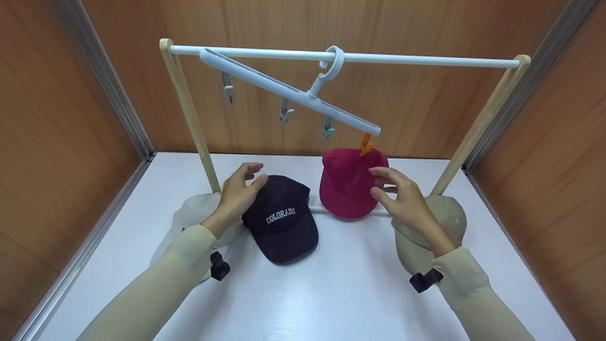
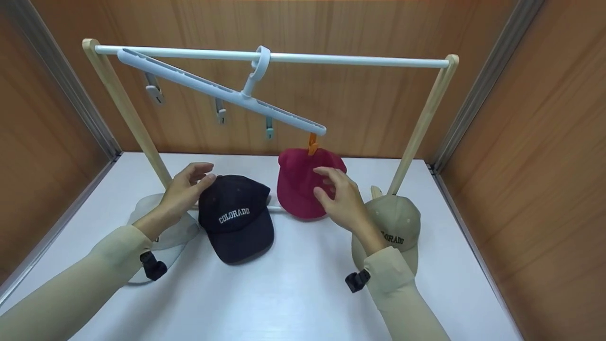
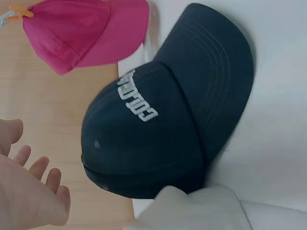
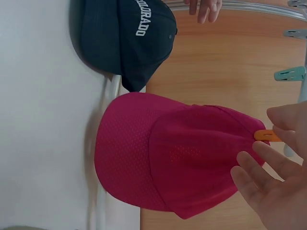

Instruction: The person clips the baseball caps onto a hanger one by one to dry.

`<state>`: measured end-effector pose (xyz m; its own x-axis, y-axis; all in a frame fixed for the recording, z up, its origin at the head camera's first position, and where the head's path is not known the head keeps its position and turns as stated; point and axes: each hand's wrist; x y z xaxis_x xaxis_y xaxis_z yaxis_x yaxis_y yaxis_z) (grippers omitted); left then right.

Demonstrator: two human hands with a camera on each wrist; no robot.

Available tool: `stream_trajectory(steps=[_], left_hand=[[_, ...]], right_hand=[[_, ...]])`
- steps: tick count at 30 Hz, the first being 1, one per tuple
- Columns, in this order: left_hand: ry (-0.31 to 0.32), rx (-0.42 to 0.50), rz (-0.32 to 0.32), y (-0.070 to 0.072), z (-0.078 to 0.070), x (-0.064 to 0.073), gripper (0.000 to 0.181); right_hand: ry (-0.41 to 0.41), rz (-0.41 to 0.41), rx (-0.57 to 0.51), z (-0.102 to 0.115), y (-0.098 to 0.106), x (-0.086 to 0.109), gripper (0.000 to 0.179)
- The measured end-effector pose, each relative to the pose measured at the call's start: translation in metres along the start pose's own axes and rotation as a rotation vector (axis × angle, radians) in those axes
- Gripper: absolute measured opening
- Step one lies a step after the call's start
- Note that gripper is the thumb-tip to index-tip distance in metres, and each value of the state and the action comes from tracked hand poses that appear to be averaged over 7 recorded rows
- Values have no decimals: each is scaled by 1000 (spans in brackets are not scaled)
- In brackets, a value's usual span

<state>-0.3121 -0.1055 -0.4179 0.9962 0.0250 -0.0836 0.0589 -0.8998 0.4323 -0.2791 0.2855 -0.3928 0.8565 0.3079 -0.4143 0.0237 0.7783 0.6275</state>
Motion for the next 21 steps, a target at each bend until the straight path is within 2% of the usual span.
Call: stream_trajectory(steps=[5,9,17,21], left_hand=[[10,-18,6,5,14,-6,48],[60,-34,41,10,24,-8,53],[158,-40,130,15,36,-10,62],[170,-58,153,17,38,-12,65]], right_hand=[[-17,6,-70,3,-8,2,48],[-28,21,-135,3,-15,3,47],[-15,19,-149,1,-22,4,45],[-13,20,-159,2,-24,4,46]])
Point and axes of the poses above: each hand's wrist, its own x-axis away from the middle knuckle, its own y-axis out of the back of the hand, z = x × y, and after that the axes turned 3 degrees about y, right-handed
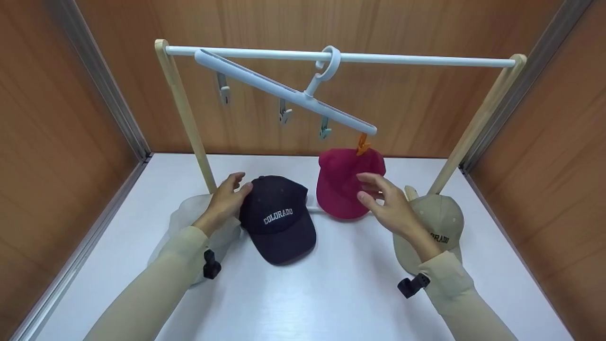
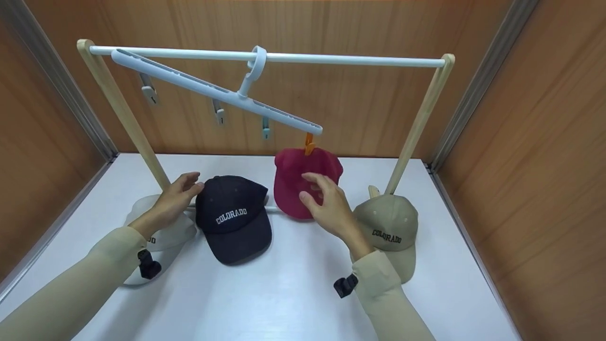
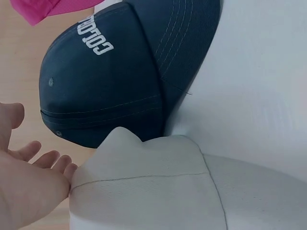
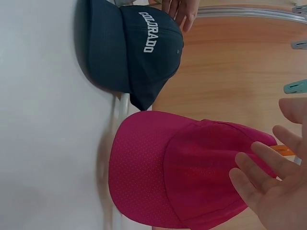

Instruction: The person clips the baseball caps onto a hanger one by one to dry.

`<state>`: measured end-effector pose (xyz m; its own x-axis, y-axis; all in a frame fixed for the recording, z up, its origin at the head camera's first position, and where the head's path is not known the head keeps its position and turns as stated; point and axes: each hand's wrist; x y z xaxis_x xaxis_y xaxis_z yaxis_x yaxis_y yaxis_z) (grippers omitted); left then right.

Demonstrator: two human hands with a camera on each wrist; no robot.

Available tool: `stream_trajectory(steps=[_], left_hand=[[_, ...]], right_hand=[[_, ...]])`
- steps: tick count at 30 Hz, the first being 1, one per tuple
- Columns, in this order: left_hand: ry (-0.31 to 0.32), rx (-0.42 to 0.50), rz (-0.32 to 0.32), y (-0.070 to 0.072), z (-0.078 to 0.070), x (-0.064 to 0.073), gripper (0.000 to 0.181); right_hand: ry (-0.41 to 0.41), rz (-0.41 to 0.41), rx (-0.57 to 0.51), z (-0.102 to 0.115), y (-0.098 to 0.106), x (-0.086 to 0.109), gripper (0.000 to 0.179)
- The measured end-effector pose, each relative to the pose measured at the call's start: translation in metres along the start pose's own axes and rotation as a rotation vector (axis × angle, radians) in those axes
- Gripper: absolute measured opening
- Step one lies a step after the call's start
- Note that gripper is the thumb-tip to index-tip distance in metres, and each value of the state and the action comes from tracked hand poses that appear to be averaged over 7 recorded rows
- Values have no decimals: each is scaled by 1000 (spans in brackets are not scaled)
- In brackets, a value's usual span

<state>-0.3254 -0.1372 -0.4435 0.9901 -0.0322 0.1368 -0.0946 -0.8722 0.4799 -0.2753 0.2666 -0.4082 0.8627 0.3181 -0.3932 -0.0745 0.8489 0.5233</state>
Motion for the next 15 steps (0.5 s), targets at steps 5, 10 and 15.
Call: stream_trajectory(steps=[5,10,15], left_hand=[[-13,-12,-6,-2,2,-4,63],[-15,-5,-19,-7,4,-8,60],[3,-19,-6,-10,4,-10,58]], right_hand=[[6,13,-1,-1,-5,0,50],[8,20,-17,-2,-8,1,52],[11,28,-51,-5,-8,3,53]])
Point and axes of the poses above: each hand's wrist, its own x-axis away from the middle knuckle, its own y-axis out of the back of the hand, z = x × y, and after that the axes turned 3 degrees about y, right-handed
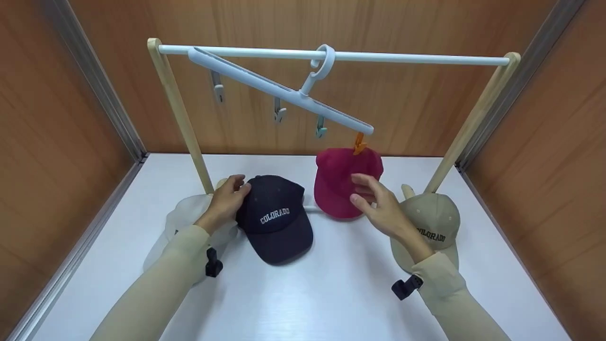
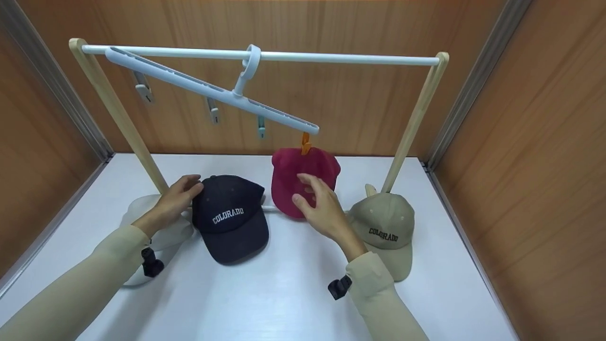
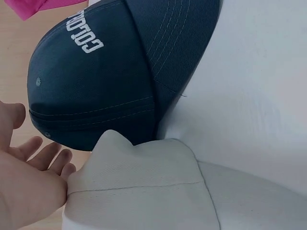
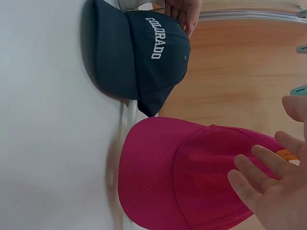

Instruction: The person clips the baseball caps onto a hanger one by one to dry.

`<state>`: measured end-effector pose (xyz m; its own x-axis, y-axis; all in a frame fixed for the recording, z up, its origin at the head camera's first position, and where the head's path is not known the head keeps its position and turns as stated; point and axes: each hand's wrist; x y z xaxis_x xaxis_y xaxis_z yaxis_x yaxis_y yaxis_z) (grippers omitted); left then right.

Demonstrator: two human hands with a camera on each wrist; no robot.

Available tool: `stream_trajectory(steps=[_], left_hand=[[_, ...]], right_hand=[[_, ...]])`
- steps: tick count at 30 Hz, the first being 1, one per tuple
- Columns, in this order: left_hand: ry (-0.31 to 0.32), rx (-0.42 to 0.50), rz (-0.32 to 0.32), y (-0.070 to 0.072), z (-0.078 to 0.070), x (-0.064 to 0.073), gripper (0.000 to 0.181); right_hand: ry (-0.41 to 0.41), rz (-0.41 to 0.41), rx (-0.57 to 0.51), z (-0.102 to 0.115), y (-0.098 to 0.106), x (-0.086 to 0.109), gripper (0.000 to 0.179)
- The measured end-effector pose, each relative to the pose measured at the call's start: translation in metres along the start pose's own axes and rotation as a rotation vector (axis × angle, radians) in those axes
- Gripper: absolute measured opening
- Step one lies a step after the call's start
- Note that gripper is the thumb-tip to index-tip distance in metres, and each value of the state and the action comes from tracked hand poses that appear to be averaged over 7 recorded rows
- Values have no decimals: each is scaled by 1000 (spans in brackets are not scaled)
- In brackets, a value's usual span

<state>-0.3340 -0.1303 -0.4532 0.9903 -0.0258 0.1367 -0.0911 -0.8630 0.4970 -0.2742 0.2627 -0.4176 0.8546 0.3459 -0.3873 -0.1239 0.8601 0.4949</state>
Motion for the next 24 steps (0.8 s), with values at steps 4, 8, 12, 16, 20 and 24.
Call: stream_trajectory(steps=[4,8,12,16,20,24], left_hand=[[20,7,10,-1,0,-1,56],[35,15,12,-3,1,-4,54],[32,18,3,-5,0,-3,49],[13,11,-13,-5,-2,-1,44],[11,32,-20,-5,-3,0,41],[2,58,-35,-5,-3,0,38]], right_hand=[[-18,2,-3,-1,-1,1,52],[-45,6,-2,-1,-2,2,52],[-56,12,-5,-1,-3,1,52],[-58,15,-2,0,-4,1,52],[-58,22,-1,1,-5,1,53],[-57,25,5,0,-5,1,54]])
Point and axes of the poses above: each hand's wrist, its own x-axis away from the middle knuckle, its own y-axis out of the back of the hand, z = x × y, and after that the axes turned 3 degrees about y, right-handed
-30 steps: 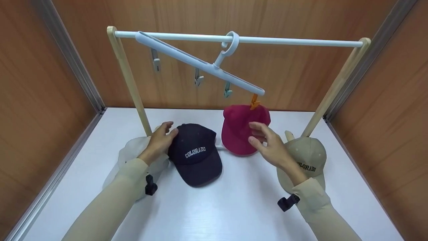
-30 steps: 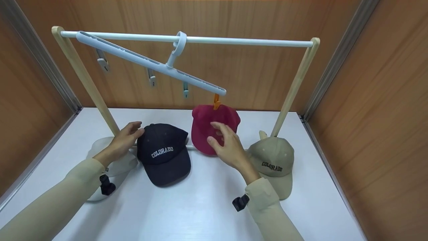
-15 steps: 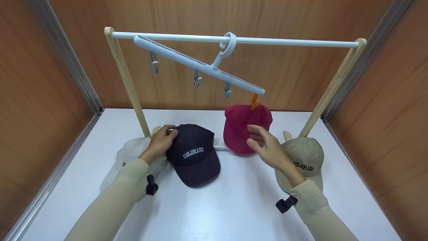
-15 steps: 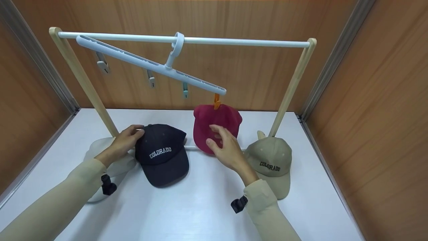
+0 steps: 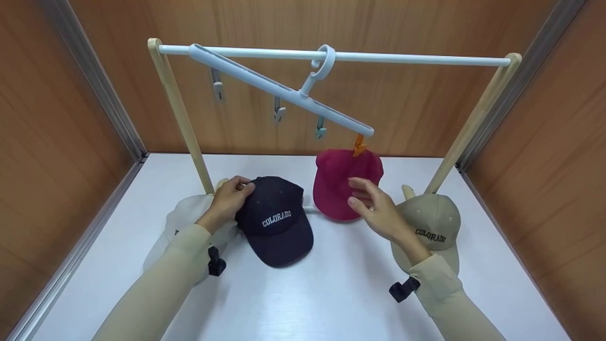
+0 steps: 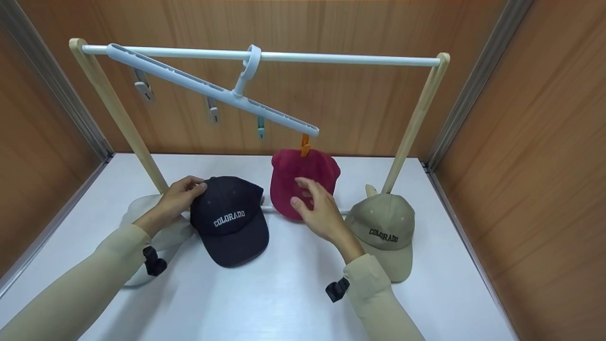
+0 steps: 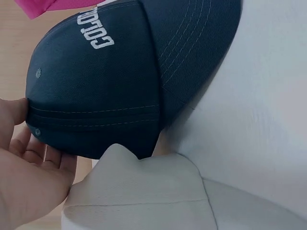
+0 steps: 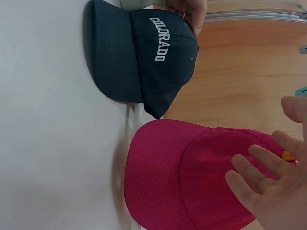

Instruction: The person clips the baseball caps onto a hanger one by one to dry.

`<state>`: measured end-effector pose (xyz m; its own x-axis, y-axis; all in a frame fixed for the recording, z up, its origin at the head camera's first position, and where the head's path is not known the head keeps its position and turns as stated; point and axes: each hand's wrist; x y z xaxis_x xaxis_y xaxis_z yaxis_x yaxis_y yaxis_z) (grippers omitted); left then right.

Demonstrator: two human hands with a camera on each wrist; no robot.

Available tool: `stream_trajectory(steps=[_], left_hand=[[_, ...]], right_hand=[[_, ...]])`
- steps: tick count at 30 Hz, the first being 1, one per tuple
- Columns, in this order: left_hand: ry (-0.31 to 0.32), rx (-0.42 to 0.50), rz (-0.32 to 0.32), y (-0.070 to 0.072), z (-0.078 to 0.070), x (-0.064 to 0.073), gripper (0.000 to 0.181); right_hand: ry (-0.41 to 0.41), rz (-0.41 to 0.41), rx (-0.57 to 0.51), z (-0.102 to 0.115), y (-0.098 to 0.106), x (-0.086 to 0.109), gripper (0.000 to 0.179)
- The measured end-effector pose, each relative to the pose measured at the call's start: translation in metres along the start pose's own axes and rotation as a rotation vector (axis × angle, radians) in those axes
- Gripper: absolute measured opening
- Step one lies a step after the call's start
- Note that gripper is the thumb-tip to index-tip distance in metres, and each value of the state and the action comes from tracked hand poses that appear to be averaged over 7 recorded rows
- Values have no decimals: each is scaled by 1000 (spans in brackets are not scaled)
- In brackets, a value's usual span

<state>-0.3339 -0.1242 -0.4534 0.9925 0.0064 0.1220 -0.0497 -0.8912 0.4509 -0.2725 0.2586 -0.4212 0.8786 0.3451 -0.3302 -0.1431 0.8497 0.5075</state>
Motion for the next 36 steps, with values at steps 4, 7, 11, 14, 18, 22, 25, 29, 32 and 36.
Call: stream_trajectory(steps=[4,7,11,14,18,22,25,29,32,36], left_hand=[[-17,35,-26,-1,0,0,35],[-36,61,-39,-2,-1,1,33],[-62,84,-37,-3,-4,3,32],[-90,103,-41,-5,-7,5,30],[-133,130,-54,-6,-11,7,27],[-159,138,-43,-5,-14,9,26],[-188,128,-28,-4,-17,11,25],[-232,116,-15,-3,-22,13,23],[-250,109,-5,-2,-26,16,22],[-282,109,18,-2,-32,20,21]], right_hand=[[13,-3,2,-1,-1,0,52],[24,-7,-10,-1,-2,0,52],[24,-12,-20,0,-2,0,52],[22,-13,-23,0,-2,0,52],[27,-17,-32,1,-2,-1,52],[33,-20,-38,1,-2,-2,51],[33,-22,-36,1,-2,-2,51],[33,-24,-27,1,-2,-3,51],[36,-24,-20,2,-2,-4,51],[38,-28,-15,2,-2,-5,50]])
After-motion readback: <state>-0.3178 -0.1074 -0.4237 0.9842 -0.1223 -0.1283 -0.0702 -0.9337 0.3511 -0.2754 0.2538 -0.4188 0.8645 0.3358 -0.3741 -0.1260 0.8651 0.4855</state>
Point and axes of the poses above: each hand's wrist, its own x-axis away from the middle knuckle, its own y-axis out of the back of the hand, z = x × y, and after that the axes turned 3 degrees about y, right-handed
